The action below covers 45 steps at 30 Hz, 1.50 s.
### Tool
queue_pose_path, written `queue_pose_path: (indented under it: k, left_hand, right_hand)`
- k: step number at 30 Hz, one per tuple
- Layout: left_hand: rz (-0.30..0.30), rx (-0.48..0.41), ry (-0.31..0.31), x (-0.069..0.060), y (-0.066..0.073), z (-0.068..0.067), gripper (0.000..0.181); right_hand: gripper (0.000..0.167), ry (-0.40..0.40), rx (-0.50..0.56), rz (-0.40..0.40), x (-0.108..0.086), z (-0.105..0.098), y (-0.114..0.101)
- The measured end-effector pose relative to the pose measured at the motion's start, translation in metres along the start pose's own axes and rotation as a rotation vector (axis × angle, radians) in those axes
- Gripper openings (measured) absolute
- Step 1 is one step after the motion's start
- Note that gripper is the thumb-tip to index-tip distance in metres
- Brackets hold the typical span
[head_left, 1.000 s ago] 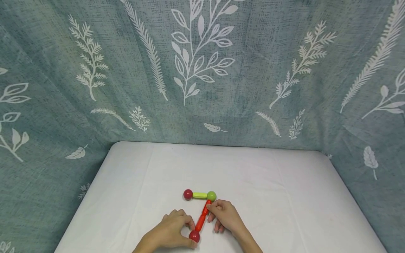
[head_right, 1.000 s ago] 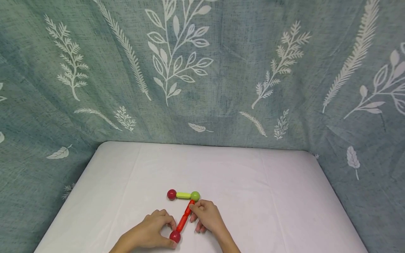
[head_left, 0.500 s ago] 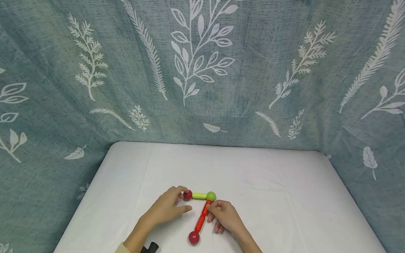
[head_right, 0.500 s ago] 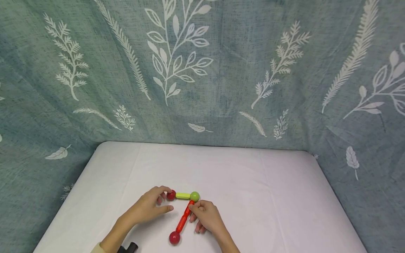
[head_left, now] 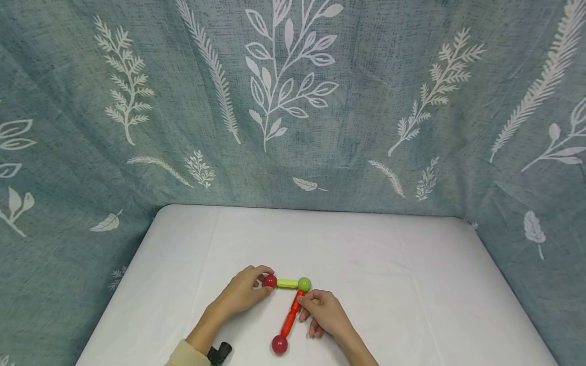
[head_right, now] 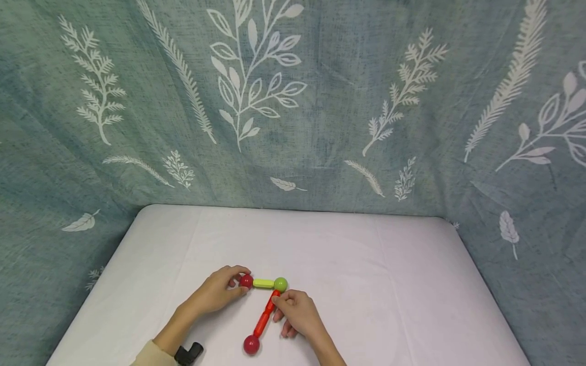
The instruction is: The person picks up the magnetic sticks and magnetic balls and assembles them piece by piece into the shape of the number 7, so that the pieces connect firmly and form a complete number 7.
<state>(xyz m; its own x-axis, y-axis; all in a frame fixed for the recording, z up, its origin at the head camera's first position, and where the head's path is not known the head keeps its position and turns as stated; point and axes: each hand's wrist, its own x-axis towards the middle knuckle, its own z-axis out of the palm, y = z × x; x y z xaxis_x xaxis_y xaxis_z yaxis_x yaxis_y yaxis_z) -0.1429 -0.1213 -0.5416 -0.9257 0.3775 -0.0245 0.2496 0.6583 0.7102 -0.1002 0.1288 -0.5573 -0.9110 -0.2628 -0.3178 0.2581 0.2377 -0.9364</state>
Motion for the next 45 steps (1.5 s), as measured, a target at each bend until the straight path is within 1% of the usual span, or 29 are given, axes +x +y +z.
queue_pose_path:
  k: [7,13,18,24,30,32,37,41,45]
  left_hand:
    - [-0.004,-0.005,-0.002,0.001,-0.001,-0.001,0.037]
    - [0.013,-0.005,-0.003,0.003,-0.001,-0.001,0.037]
    - [0.025,0.019,0.008,0.009,0.002,-0.001,0.037]
    - [0.032,0.02,0.025,0.027,0.011,-0.002,0.037]
    - [0.043,0.011,0.02,0.052,0.017,-0.002,0.037]
    - [0.051,0.006,0.02,0.061,0.018,-0.002,0.037]
    - [0.044,0.003,0.023,0.08,0.014,0.003,0.037]
    - [0.016,-0.003,0.032,0.088,0.01,0.007,0.036]
    - [0.0,-0.028,0.034,0.09,0.007,0.009,0.036]
  right_hand:
    - [0.028,0.0,-0.009,-0.002,0.002,0.0,-0.001]
    - [0.028,-0.008,0.006,0.005,0.003,-0.002,-0.001]
    - [0.028,-0.002,0.017,0.004,0.005,-0.007,-0.005]
    - [0.026,0.038,0.001,-0.007,0.013,-0.022,-0.012]
    - [0.024,0.078,-0.054,-0.016,0.028,-0.038,-0.017]
    - [0.023,0.093,-0.066,-0.016,0.033,-0.042,-0.018]
    - [0.023,0.13,-0.086,-0.009,0.046,-0.051,-0.019]
    - [0.024,0.147,-0.096,0.001,0.053,-0.054,-0.018]
    - [0.026,0.152,-0.08,0.012,0.055,-0.054,-0.017]
